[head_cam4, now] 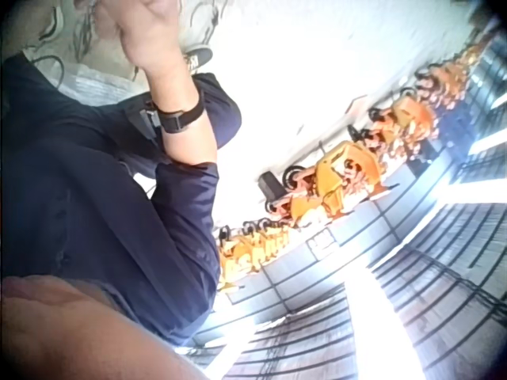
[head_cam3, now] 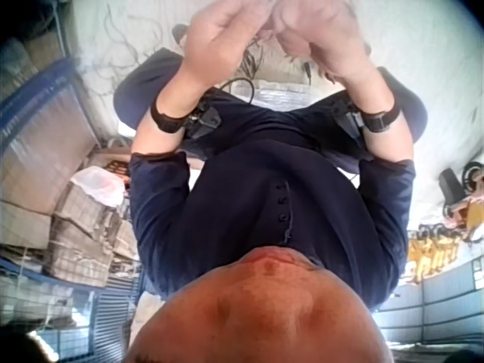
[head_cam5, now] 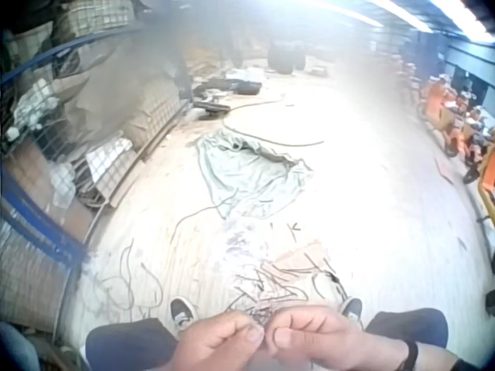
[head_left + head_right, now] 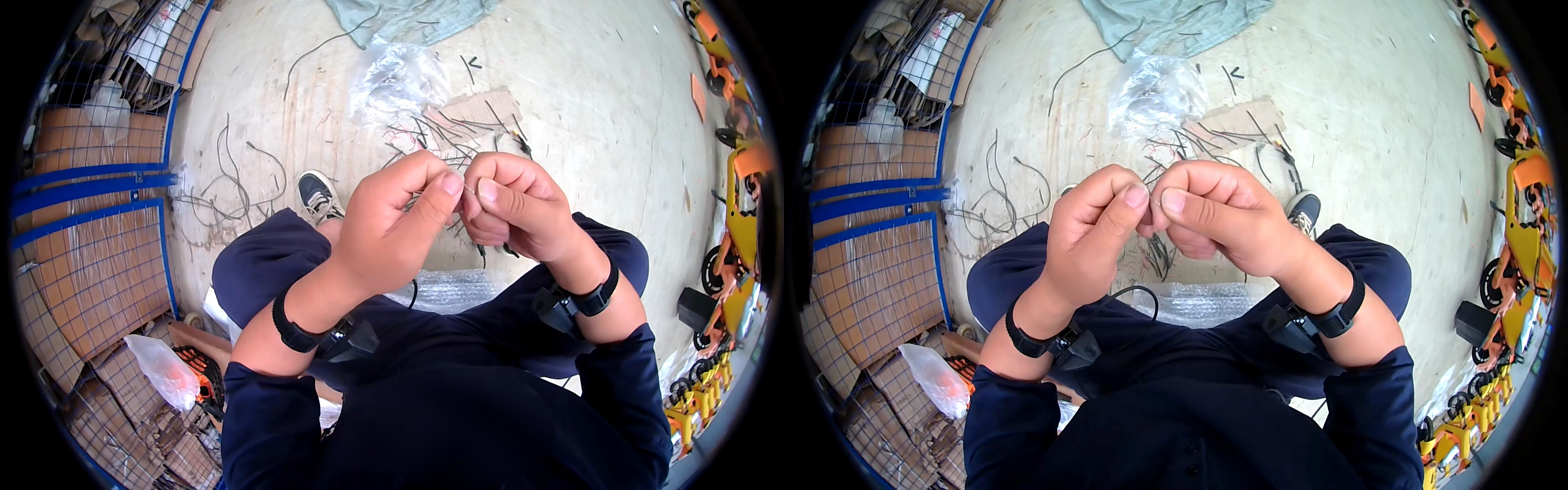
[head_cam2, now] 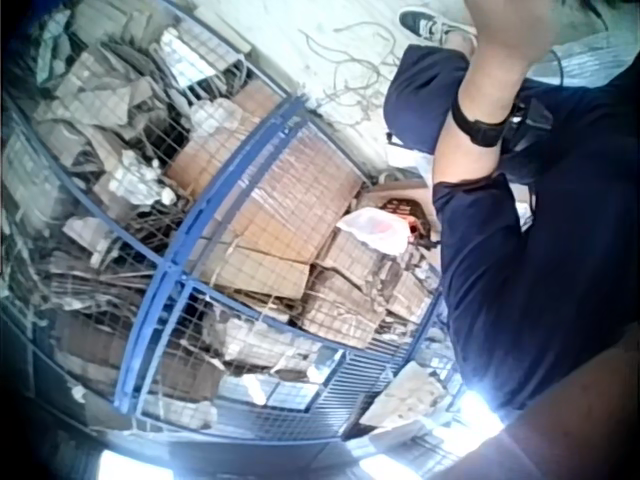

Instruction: The person strips the ends of wires using scissors and then twists the exposed wire ends together to join them.

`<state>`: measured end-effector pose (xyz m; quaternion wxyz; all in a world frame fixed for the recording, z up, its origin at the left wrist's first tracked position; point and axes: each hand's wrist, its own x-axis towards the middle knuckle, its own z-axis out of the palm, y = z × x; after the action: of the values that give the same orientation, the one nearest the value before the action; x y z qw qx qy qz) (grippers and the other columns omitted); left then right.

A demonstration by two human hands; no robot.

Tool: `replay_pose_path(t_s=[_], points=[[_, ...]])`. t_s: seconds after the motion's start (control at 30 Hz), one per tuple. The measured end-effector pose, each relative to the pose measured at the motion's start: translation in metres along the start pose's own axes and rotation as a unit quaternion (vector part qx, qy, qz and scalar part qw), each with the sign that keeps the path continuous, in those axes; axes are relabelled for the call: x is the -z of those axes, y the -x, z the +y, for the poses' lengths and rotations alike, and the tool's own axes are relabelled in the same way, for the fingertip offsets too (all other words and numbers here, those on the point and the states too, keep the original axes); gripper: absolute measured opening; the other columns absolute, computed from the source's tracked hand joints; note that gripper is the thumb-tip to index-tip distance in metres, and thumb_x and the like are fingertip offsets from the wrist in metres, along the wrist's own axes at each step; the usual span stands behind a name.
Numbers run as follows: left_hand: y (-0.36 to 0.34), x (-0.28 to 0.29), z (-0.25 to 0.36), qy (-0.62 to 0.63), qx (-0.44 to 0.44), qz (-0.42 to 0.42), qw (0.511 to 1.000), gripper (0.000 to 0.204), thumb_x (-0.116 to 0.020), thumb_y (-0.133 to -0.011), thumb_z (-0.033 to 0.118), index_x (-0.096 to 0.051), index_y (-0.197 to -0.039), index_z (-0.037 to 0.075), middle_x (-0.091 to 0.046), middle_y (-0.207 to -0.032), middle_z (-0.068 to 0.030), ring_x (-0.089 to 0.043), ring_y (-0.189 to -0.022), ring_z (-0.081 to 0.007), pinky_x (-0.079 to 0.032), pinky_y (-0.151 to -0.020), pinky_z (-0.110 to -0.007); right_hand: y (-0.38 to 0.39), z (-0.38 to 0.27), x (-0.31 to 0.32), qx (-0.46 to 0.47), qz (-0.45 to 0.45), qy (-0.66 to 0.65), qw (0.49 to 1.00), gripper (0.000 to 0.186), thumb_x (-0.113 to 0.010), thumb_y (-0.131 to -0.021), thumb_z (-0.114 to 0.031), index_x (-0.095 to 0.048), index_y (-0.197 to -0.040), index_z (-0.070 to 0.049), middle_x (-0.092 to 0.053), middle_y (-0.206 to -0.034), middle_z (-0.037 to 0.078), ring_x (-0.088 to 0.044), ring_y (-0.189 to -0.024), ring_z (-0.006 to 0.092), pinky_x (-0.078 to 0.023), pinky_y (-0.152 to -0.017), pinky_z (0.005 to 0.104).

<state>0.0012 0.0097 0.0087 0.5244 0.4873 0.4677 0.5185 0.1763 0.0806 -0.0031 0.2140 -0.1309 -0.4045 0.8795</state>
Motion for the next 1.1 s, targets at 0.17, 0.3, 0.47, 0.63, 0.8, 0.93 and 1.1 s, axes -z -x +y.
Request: replay_pose_path(t_s=[0.17,0.3,0.47,0.63,0.8,0.93,1.1], points=[[0.001,0.006,0.005,-0.158,-0.051,-0.006,0.986,0.024,-0.055,-0.091,0.010,-0.052,-0.068,0.002,-0.048,-0.059,-0.0023,-0.045,-0.059,-0.0101,-0.036,-0.053,-0.028,-0.002,-0.011,-0.007,0.100,0.059,0.395,0.911,0.008,-0.059,-0.091,-0.006,-0.059,-0.096,0.000,-0.061,-0.076,0.004,-0.055,-0.067,0.0107,-0.046,-0.063,0.0269],[0.001,0.010,0.002,-0.156,-0.013,-0.049,0.986,0.026,-0.054,-0.090,0.009,-0.049,-0.066,0.002,-0.048,-0.058,-0.0022,-0.045,-0.056,-0.0100,-0.035,-0.051,-0.030,-0.003,-0.023,-0.008,0.141,0.002,0.571,0.809,0.008,-0.057,-0.092,-0.007,-0.061,-0.091,0.000,-0.063,-0.075,0.006,-0.060,-0.070,0.0161,-0.048,-0.064,0.0302],[0.002,0.008,0.015,0.147,0.156,-0.106,0.971,0.023,-0.052,-0.091,0.010,-0.050,-0.069,0.003,-0.051,-0.059,-0.0025,-0.046,-0.057,-0.0097,-0.040,-0.054,-0.029,0.003,-0.032,-0.017,0.052,-0.017,0.390,0.919,0.010,-0.056,-0.093,-0.007,-0.061,-0.090,0.001,-0.063,-0.079,0.006,-0.063,-0.074,0.0173,-0.049,-0.067,0.0299],[0.002,0.012,0.011,0.276,0.118,-0.176,0.937,0.024,-0.048,-0.092,0.011,-0.050,-0.070,0.002,-0.052,-0.060,-0.0037,-0.047,-0.059,-0.0113,-0.043,-0.064,-0.028,0.005,-0.018,-0.017,0.030,-0.016,0.121,0.992,0.016,-0.054,-0.096,-0.011,-0.061,-0.089,0.002,-0.062,-0.076,0.006,-0.061,-0.074,0.0145,-0.048,-0.065,0.0269],[0.002,0.010,0.008,0.322,0.073,-0.193,0.924,0.025,-0.044,-0.092,0.011,-0.049,-0.069,0.002,-0.051,-0.058,-0.0047,-0.050,-0.062,-0.0149,-0.045,-0.069,-0.032,0.007,-0.015,-0.007,0.003,-0.028,0.030,0.999,0.023,-0.054,-0.097,-0.019,-0.060,-0.089,0.001,-0.061,-0.076,0.006,-0.057,-0.065,0.0113,-0.038,-0.054,0.0228],[0.004,0.003,0.010,0.326,0.061,-0.171,0.928,0.030,-0.046,-0.091,0.018,-0.048,-0.063,0.006,-0.048,-0.054,-0.0044,-0.045,-0.053,-0.0147,-0.045,-0.067,-0.035,0.007,-0.006,-0.008,0.030,-0.036,-0.044,0.998,0.026,-0.052,-0.098,-0.023,-0.058,-0.091,0.002,-0.057,-0.072,0.005,-0.047,-0.056,0.0092,-0.034,-0.050,0.0225],[0.003,0.002,0.005,0.352,0.040,-0.167,0.920,0.033,-0.046,-0.091,0.022,-0.047,-0.061,0.009,-0.047,-0.052,-0.0042,-0.042,-0.050,-0.0144,-0.045,-0.065,-0.035,0.004,-0.004,-0.005,0.030,-0.060,-0.132,0.989,0.027,-0.046,-0.100,-0.022,-0.053,-0.094,0.003,-0.047,-0.066,0.002,-0.033,-0.051,0.0083,-0.035,-0.051,0.0237]])
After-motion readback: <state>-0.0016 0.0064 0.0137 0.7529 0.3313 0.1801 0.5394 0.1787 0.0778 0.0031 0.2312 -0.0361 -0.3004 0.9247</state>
